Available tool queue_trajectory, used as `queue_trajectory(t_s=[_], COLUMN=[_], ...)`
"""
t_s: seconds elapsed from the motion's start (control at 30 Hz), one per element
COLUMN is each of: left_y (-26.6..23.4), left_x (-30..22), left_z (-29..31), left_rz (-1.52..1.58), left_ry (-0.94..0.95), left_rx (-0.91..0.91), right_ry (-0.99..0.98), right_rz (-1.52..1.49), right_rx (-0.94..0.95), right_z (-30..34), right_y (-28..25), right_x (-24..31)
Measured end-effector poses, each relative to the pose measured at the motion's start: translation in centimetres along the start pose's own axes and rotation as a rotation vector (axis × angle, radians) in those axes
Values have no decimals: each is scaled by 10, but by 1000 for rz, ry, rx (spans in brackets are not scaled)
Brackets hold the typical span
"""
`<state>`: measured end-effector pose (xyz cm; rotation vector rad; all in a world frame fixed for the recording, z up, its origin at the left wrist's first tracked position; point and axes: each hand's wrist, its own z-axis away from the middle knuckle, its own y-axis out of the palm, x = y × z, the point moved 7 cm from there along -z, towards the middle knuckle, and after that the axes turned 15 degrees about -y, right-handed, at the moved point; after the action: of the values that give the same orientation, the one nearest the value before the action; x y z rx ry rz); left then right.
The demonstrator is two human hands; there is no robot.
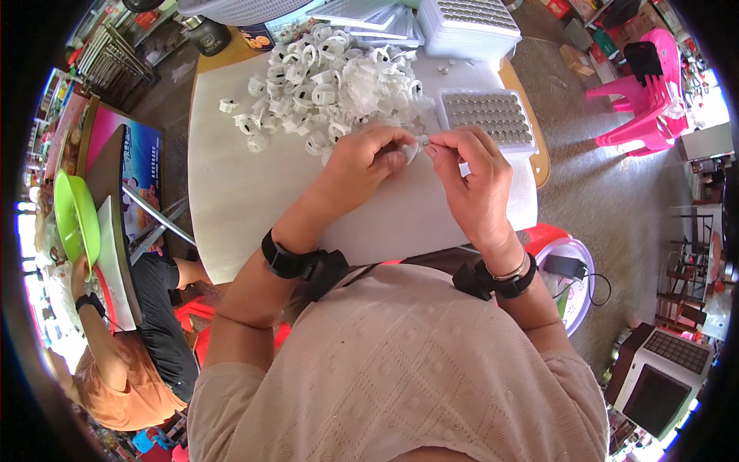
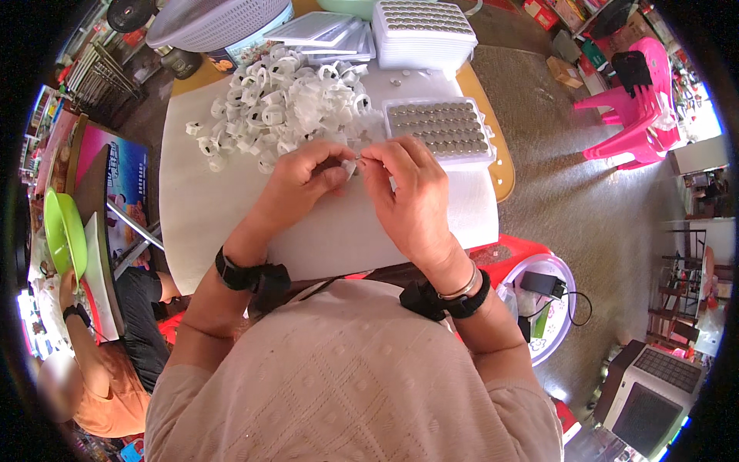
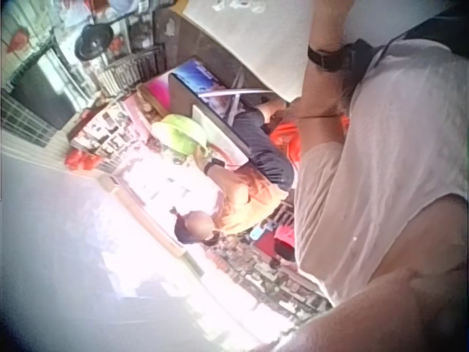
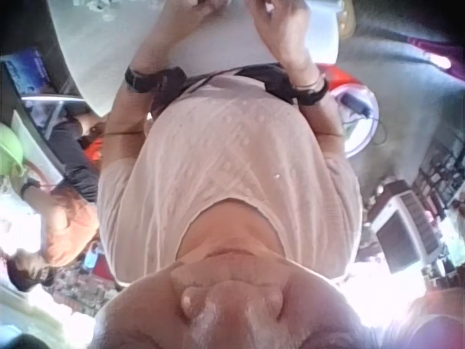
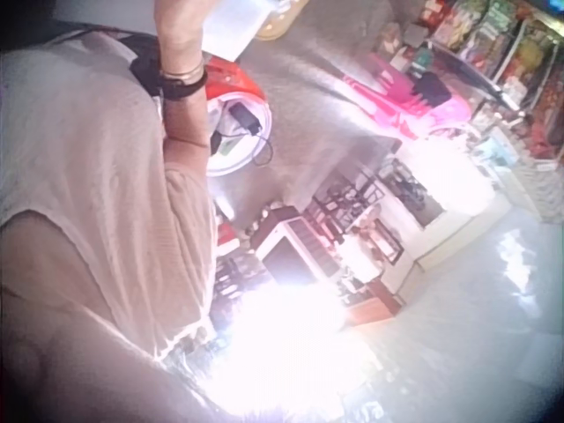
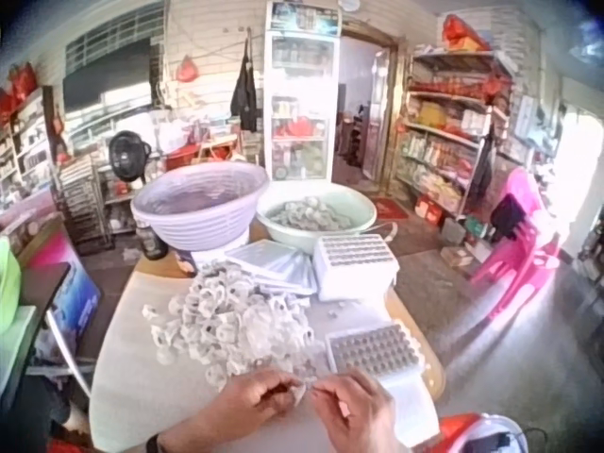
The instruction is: Manually assemble small white plastic components by inserting a inner white piece into an outer white casing.
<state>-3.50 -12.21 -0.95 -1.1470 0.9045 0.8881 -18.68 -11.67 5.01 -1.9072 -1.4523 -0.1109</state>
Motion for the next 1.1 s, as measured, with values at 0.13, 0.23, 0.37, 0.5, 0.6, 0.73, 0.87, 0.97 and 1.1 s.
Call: queue_trajectory(t_s=[0.13, 0.23, 0.37, 0.5, 0.6, 0.73, 0.87, 0.97, 1.1], left_y=[-3, -9, -9, -2, 2, 2, 3, 6, 8], left_x=[-18, 0, 8, 3, 2, 1, -3, -6, -2], left_z=[5, -4, -5, -1, 0, 1, 5, 7, 8], left_rz=[-158, 110, 707, 954, 924, 902, 796, 735, 687], left_ry=[204, -82, -132, -107, -121, -125, -142, -169, -184], left_rx=[-145, -20, 246, 456, 503, 515, 533, 543, 541], right_ry=[1, 38, 115, 107, 120, 134, 205, 309, 354], right_rz=[22, 8, -66, -156, -190, -195, -291, -367, -495], right_rx=[10, -28, -43, -44, -26, 4, 137, 184, 209], right_z=[4, 5, -1, -9, -8, -9, -7, -5, -5], right_y=[-4, -8, -9, -3, 4, 3, 6, 8, 10], right_x=[-2, -4, -2, 5, 4, 4, -2, -6, -6])
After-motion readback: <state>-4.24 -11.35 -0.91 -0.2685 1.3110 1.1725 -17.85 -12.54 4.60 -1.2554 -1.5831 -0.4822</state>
